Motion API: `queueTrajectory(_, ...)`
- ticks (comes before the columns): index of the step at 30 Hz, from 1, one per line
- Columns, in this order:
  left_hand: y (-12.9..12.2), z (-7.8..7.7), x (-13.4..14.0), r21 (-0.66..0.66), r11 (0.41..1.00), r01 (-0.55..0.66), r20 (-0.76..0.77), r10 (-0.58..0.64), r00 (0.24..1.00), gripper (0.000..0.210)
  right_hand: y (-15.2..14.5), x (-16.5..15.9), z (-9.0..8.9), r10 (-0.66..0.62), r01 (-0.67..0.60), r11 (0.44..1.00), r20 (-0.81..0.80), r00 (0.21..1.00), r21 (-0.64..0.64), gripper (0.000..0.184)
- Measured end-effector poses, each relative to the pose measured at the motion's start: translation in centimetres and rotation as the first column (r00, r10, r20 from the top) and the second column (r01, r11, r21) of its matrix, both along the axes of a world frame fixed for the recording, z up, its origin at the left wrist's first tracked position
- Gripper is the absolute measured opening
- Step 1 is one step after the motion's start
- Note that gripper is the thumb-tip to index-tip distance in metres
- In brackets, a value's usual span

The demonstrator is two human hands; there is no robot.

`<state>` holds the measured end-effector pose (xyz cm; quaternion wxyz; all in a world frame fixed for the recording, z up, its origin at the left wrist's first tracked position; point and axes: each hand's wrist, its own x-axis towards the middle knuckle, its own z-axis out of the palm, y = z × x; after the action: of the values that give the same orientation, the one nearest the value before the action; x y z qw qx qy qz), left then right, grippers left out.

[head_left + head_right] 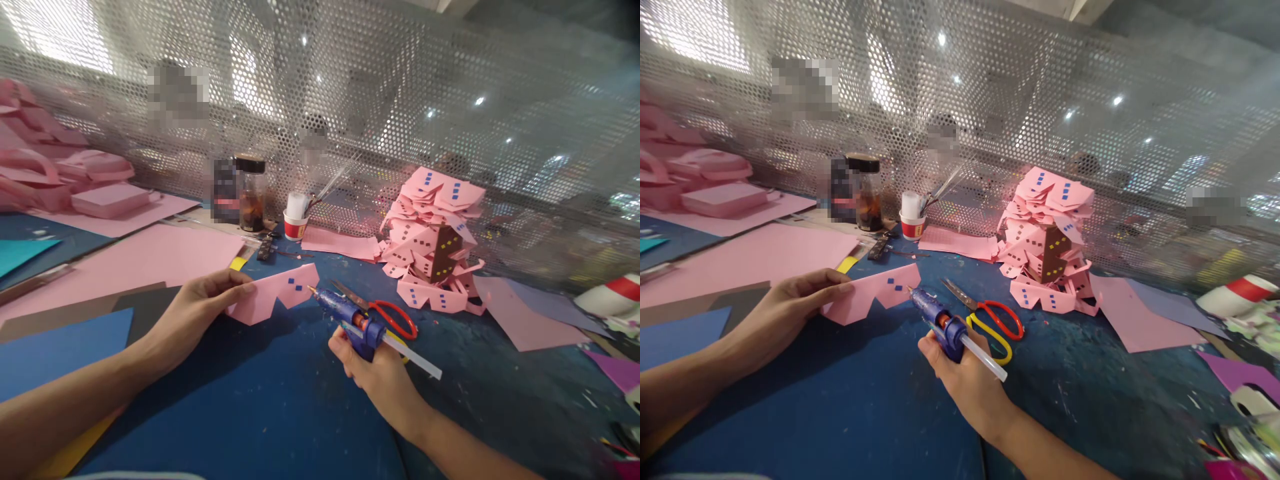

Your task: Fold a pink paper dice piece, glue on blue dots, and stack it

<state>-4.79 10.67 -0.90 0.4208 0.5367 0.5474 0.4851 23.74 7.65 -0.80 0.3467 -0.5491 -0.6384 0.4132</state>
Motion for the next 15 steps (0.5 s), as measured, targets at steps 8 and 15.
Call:
queueTrajectory(8, 0.09, 0.0, -0.09, -0.057, 0.998, -0.008, 0.126, 0.016, 0.992, 0.026, 0.16, 0.05, 0.24, 0.047, -0.051, 0.998, -0.092, 0.995, -0.044, 0.035)
queueTrajectory(15, 1.0, 0.57, -0.87, -0.086, 0.996, 0.037, 0.437, 0.004, 0.9, 0.018, 0.39, 0.15, 0.07, 0.069, -0.073, 0.997, -0.106, 0.992, -0.033, 0.034)
